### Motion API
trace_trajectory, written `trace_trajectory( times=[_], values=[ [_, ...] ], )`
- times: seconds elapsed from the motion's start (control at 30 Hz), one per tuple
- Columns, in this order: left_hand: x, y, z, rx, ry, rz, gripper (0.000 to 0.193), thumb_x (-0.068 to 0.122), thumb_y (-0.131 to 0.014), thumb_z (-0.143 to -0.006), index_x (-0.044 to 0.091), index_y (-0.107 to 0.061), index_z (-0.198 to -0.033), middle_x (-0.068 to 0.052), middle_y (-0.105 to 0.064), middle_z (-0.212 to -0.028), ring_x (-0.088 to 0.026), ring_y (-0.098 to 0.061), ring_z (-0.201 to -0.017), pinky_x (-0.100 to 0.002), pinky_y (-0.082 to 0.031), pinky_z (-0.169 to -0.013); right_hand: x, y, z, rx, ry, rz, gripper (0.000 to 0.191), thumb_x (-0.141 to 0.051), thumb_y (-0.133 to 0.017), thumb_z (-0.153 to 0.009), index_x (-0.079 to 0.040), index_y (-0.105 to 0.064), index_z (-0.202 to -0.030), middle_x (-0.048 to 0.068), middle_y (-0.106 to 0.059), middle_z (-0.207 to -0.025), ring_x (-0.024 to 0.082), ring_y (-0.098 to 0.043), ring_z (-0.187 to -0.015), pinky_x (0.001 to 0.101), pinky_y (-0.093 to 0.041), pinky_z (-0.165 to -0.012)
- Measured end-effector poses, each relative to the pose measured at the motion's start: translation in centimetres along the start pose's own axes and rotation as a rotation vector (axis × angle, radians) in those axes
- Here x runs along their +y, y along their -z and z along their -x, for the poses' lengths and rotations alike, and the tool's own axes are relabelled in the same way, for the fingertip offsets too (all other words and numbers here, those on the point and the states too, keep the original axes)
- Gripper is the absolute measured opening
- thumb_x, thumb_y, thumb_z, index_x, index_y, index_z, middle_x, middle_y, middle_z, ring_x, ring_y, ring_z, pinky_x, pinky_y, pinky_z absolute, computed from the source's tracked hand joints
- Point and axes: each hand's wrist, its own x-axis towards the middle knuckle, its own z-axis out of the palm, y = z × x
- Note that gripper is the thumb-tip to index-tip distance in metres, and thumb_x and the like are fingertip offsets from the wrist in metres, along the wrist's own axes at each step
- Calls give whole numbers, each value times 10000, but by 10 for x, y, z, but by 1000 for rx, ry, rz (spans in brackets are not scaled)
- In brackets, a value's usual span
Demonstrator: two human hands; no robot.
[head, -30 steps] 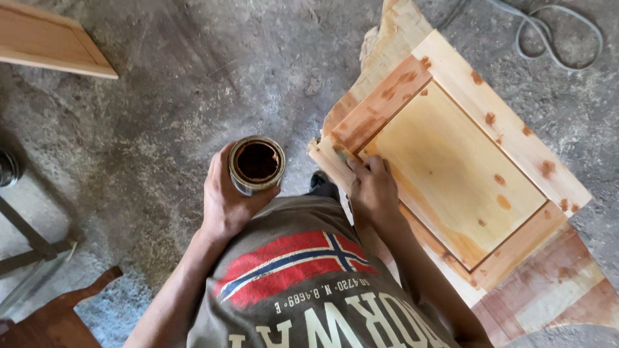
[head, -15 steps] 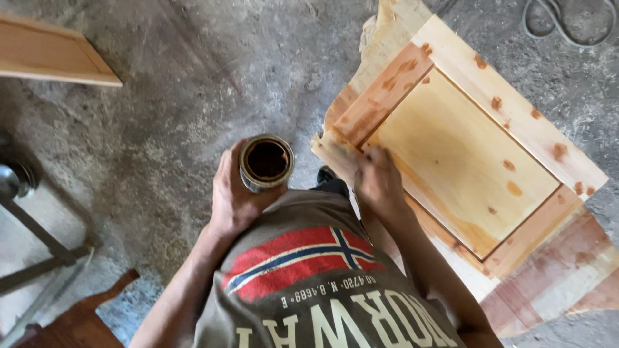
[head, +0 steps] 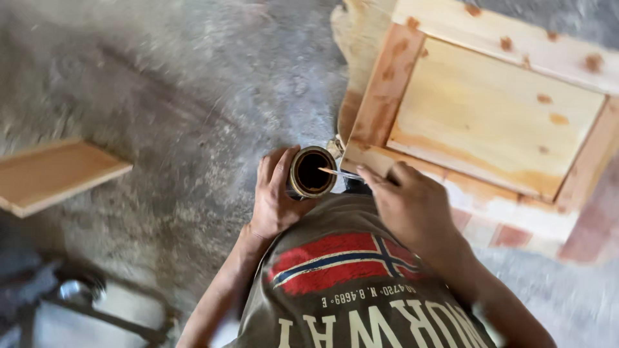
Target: The person holds a can of wood stain in one hand and uses a small brush to apply stain onto a wooden cabinet door panel resting on a work surface, brushing along the frame and panel edges and reloading the brush from the can as they cover the surface.
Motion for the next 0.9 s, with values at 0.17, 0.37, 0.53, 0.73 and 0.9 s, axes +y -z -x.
trace_trajectory(
  times=[0.17, 0.37, 0.53, 0.73, 0.9],
  values=[
    [-50, 32, -33, -200, -223, 35, 929, 129, -884, -597, 31, -499, -1437, -182, -561, -1353, -381, -539, -1242, -504, -450, -1072, -68, -41, -27, 247, 34, 49, 371, -103, -632, -846, 7, -653, -1200, 118, -635, -1001, 275, -659, -869, 403, -537, -780],
    [-86, 44, -66, -344, -464, 136, 913, 230, -939, -664, 36, -491, -1436, -160, -551, -1287, -349, -545, -1184, -529, -432, -1061, -118, -65, -64, 206, 17, 144, 156, -164, -664, -817, -56, -676, -930, 77, -625, -900, 233, -627, -790, 403, -493, -814],
    [-85, 41, -82, -429, -542, 169, 906, 154, -894, -575, 24, -525, -1391, -185, -570, -1260, -384, -542, -1166, -527, -432, -1042, -112, -64, -52, 312, -6, 105, 69, -165, -681, -765, -103, -652, -773, 44, -609, -779, 215, -614, -728, 398, -472, -744],
    [-77, 35, -86, -375, -366, 244, 890, 158, -924, -621, 6, -508, -1393, -202, -584, -1325, -413, -547, -1246, -513, -462, -1066, -76, -65, 29, 484, -363, -157, 213, 117, -542, -906, -11, -705, -956, 119, -704, -891, 175, -678, -694, 345, -584, -559],
    [-81, 38, -89, -339, -246, 248, 912, 195, -955, -627, 4, -507, -1397, -209, -593, -1339, -409, -588, -1250, -486, -512, -1057, -61, -94, 70, 551, -818, -179, 375, 125, -541, -823, 12, -716, -1136, 182, -693, -927, 298, -690, -697, 402, -568, -582]
  ],
)
